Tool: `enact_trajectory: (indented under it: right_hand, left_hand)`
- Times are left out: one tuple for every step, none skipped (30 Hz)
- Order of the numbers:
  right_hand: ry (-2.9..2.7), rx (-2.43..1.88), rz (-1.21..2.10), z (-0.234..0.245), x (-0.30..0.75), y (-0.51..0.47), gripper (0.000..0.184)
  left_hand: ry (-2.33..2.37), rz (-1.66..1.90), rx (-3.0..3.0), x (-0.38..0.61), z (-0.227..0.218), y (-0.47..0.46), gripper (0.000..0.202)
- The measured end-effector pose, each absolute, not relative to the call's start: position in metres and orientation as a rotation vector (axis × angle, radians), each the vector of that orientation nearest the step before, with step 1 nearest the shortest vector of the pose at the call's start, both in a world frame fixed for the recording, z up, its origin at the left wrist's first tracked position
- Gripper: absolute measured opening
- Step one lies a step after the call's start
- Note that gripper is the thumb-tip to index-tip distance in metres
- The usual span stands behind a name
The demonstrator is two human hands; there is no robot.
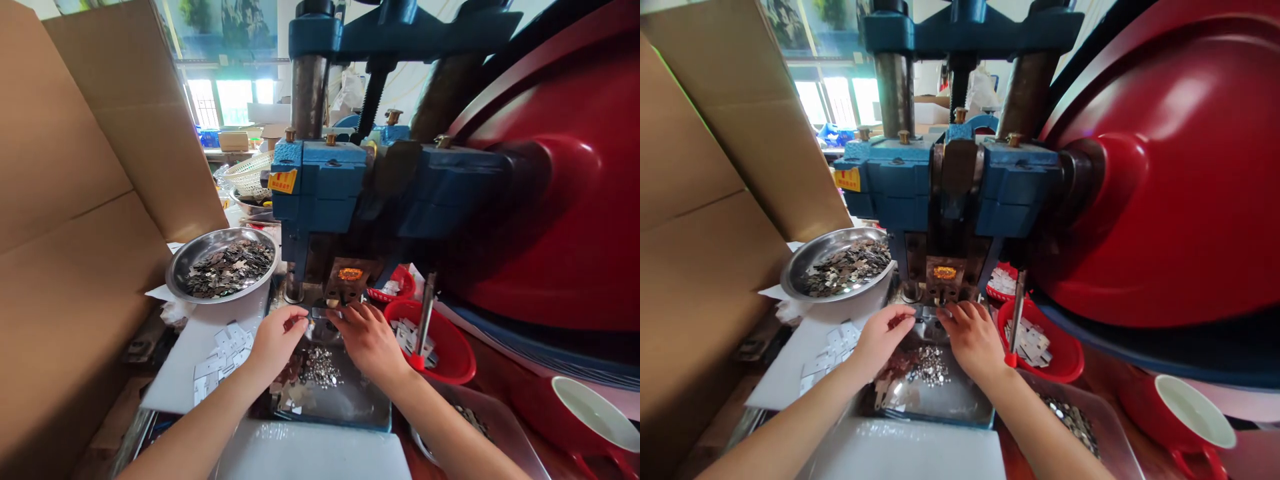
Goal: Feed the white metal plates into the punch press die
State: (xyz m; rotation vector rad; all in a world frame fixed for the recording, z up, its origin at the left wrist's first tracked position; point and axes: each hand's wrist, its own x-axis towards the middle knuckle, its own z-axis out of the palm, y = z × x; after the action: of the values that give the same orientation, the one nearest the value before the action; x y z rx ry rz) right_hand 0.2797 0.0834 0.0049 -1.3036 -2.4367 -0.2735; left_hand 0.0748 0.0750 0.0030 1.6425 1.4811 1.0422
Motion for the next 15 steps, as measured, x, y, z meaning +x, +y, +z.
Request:
enact_trajectory:
  right_hand:
    - [-2.415,-1.306,-0.247,0.003,0.281,0.084,0.036]
    - [-2.381,-1.306,-0.214,0.0,0.282,0.085,0.037]
    - [-2.335,-1.302,-0.179,-0.003,0.282,0.086,0.038]
    - [-2.289,-1.293,-0.145,-0.006,0.283,0.086,0.039]
    - [-2.251,-1.281,-0.115,-0.009,0.284,0.087,0.04]
    - [-2.226,-1.266,-0.089,-0.011,0.284,0.087,0.04]
    - [-2.212,-1.257,-0.07,-0.013,0.284,0.087,0.041]
    - [-2.204,-1.254,-0.06,-0.015,0.284,0.086,0.041]
    - [-2.2,-1.252,-0.054,-0.016,0.283,0.086,0.042]
    - [-2.194,-1.253,-0.049,-0.017,0.283,0.085,0.042]
    - [-2.186,-1.254,-0.043,-0.017,0.283,0.085,0.042]
    - [-2.177,-1.254,-0.036,-0.018,0.282,0.085,0.042]
    - [-2.171,-1.25,-0.026,-0.018,0.282,0.085,0.042]
    - [-2.166,-1.244,-0.015,-0.019,0.282,0.085,0.042]
    - [-2.163,-1.239,-0.006,-0.019,0.282,0.085,0.042]
  left_hand:
    - [1.474,1.055,1.646,0.079,0.006,0.08,0.019]
    - [1.468,1.064,1.651,0.084,0.007,0.084,0.018]
    - [1.469,1.065,1.656,0.089,0.008,0.088,0.018]
    - [1.481,1.061,1.662,0.093,0.007,0.092,0.018]
    - [1.498,1.054,1.671,0.097,0.005,0.096,0.018]
    - [1.517,1.047,1.683,0.101,0.003,0.099,0.018]
    - [1.531,1.043,1.702,0.104,0.001,0.101,0.018]
    - [1.542,1.046,1.725,0.106,-0.002,0.103,0.018]
    - [1.553,1.054,1.748,0.108,-0.004,0.104,0.017]
    - [1.564,1.063,1.77,0.108,-0.007,0.105,0.016]
    - [1.576,1.071,1.788,0.109,-0.008,0.105,0.016]
    - [1.589,1.078,1.802,0.109,-0.009,0.106,0.015]
    - [1.599,1.084,1.811,0.109,-0.01,0.105,0.014]
    - [1.608,1.091,1.815,0.11,-0.011,0.105,0.013]
    - [1.615,1.097,1.815,0.11,-0.011,0.105,0.013]
